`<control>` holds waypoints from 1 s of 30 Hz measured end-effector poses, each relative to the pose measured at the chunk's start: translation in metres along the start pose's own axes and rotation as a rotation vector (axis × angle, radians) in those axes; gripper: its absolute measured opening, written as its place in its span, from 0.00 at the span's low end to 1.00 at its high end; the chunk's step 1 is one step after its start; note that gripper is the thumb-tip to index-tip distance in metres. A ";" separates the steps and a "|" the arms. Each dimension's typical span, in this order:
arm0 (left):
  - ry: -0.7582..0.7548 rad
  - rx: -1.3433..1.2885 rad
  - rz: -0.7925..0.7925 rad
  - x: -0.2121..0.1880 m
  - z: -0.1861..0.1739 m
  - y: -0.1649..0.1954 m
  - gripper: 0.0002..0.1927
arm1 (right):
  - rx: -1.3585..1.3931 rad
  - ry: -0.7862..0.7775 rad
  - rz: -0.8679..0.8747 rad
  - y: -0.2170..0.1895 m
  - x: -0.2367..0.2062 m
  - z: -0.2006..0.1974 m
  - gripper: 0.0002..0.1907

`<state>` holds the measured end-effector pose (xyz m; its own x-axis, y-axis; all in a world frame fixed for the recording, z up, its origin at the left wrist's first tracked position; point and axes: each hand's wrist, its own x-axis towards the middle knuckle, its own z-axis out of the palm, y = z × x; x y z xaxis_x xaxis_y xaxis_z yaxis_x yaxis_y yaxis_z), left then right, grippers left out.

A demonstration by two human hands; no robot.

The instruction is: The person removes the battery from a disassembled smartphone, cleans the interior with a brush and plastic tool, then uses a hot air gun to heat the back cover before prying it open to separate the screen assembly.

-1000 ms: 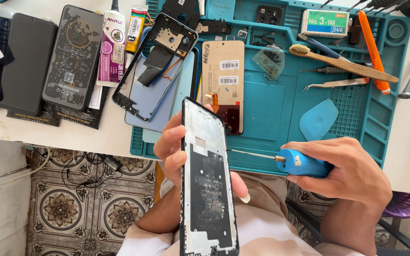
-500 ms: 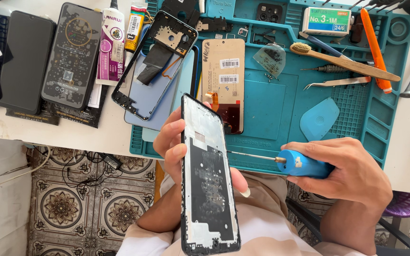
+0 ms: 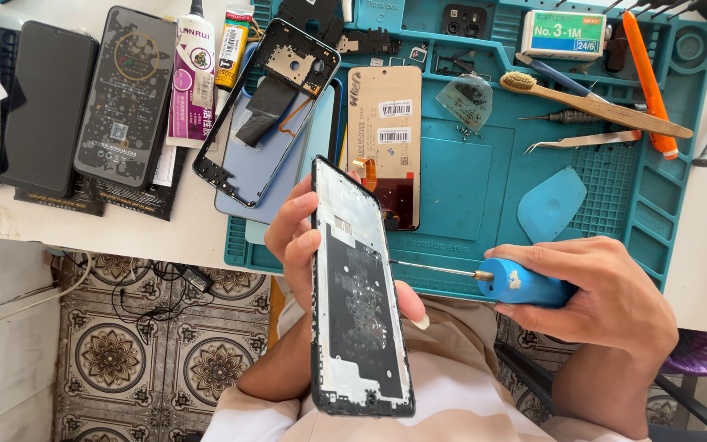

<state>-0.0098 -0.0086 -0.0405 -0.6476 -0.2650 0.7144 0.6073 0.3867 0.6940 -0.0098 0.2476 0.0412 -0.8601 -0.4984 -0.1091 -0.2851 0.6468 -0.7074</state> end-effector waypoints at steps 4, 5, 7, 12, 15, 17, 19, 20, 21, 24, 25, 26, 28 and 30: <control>0.009 0.004 -0.001 0.000 0.001 -0.001 0.54 | 0.002 -0.013 0.008 0.000 0.001 -0.001 0.28; 0.018 0.002 0.000 -0.001 0.002 -0.001 0.54 | 0.004 -0.014 0.006 0.000 0.001 -0.001 0.28; 0.038 -0.007 0.002 -0.001 0.004 -0.002 0.54 | 0.006 -0.008 0.004 0.000 0.000 0.000 0.28; 0.046 -0.008 0.016 0.000 0.004 -0.004 0.54 | 0.004 -0.001 -0.017 0.001 0.000 0.000 0.29; 0.040 -0.012 0.005 0.000 0.004 -0.004 0.53 | 0.002 -0.015 0.000 0.001 0.000 -0.001 0.29; 0.038 -0.016 0.000 -0.001 0.004 -0.004 0.53 | 0.000 -0.025 0.017 0.001 0.000 -0.001 0.29; 0.038 -0.012 0.000 0.000 0.004 -0.005 0.54 | -0.010 -0.028 0.036 0.001 0.000 -0.001 0.30; 0.038 -0.008 0.000 0.000 0.004 -0.005 0.54 | -0.015 -0.030 0.045 0.000 0.000 -0.001 0.30; 0.041 -0.002 0.002 0.000 0.004 -0.006 0.54 | -0.014 -0.025 0.036 0.000 0.000 -0.001 0.30; 0.040 -0.007 -0.013 -0.001 0.003 -0.005 0.54 | -0.016 -0.018 0.021 0.000 -0.001 -0.001 0.30; 0.034 -0.013 -0.022 -0.001 0.002 -0.005 0.55 | -0.020 -0.020 0.026 0.000 -0.001 -0.001 0.30; 0.028 -0.019 -0.032 -0.002 0.002 -0.004 0.55 | -0.023 -0.023 0.031 0.000 -0.001 -0.001 0.30; 0.015 -0.022 -0.044 -0.002 0.001 -0.003 0.55 | -0.021 -0.022 0.025 0.000 -0.002 -0.002 0.30; 0.021 -0.009 -0.038 -0.002 0.001 -0.004 0.56 | -0.022 -0.022 0.022 0.001 -0.002 -0.002 0.30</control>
<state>-0.0113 -0.0086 -0.0447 -0.6606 -0.2981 0.6890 0.5865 0.3680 0.7215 -0.0091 0.2498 0.0422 -0.8567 -0.4963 -0.1406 -0.2754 0.6705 -0.6889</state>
